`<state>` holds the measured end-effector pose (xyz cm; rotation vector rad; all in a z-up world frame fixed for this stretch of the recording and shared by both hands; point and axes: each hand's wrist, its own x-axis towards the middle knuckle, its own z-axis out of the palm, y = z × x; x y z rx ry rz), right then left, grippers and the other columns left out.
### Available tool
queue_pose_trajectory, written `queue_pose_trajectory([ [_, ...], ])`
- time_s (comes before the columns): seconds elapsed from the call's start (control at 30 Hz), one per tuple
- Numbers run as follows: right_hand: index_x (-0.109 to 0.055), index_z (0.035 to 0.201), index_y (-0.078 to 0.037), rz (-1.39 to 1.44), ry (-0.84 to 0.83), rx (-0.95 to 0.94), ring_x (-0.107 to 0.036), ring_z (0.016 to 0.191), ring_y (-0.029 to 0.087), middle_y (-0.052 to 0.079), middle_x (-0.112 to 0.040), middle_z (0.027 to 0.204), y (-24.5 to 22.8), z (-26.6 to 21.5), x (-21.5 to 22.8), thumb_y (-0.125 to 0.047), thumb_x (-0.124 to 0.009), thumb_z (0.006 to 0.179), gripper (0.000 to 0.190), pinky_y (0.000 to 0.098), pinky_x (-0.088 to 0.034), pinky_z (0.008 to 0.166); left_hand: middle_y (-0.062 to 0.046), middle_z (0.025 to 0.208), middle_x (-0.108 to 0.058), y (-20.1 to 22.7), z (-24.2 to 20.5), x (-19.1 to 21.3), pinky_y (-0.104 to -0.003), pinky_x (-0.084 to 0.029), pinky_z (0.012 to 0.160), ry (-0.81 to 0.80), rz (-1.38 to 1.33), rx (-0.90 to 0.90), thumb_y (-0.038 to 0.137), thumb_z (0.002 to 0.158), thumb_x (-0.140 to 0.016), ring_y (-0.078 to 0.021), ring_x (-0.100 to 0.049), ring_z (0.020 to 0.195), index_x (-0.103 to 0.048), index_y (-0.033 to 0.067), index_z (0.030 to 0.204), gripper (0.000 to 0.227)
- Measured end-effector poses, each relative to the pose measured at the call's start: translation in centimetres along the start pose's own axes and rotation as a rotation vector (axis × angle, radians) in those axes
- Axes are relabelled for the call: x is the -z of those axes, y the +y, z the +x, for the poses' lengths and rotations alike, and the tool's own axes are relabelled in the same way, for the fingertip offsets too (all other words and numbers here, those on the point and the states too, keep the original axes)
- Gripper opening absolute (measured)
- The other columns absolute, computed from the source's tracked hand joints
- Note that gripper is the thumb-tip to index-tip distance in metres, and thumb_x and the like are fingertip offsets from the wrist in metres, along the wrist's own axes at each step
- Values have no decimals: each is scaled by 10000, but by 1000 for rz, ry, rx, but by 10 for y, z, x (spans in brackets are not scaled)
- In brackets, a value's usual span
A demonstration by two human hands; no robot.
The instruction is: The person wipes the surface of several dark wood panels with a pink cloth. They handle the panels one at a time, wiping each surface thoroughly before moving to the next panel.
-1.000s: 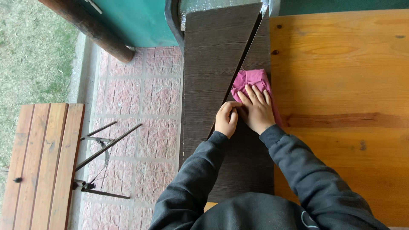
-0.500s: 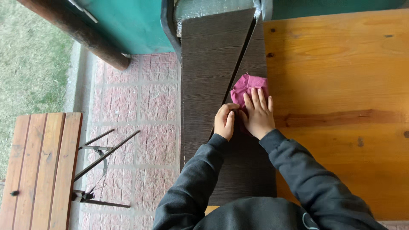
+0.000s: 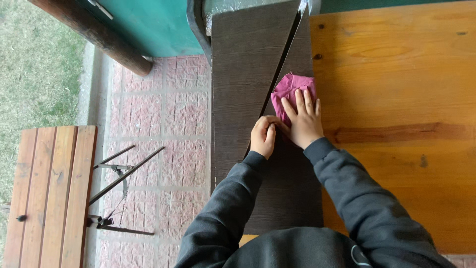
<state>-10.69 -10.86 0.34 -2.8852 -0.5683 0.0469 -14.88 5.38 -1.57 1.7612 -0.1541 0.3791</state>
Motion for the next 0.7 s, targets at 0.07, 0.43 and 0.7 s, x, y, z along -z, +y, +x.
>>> queue_pose_trajectory([
  [0.07,-316,1604,-256,16,9,5,-136,1550,448,243,-236,1658,-5,5,-5,-517,-620,886,823,722,-168,1174,-148,989,-710,3,0,1,-462,-548,860,-6,4,23,54,965,-520,-383,-687,947,-705,68,1031,197],
  [0.43,-335,1595,-257,-22,7,66,-130,1559,444,267,-253,1647,6,3,-15,-589,-570,905,801,675,-133,1214,-139,968,-705,7,-1,2,-449,-556,856,-6,9,58,50,960,-509,-362,-688,934,-712,93,1029,218],
  [0.7,-343,1584,-249,-4,-3,141,-163,1556,432,256,-267,1638,11,-14,-12,-572,-627,857,845,606,-171,1240,-116,970,-710,2,1,-1,-431,-563,853,3,13,64,48,952,-516,-334,-697,934,-723,110,1023,227],
])
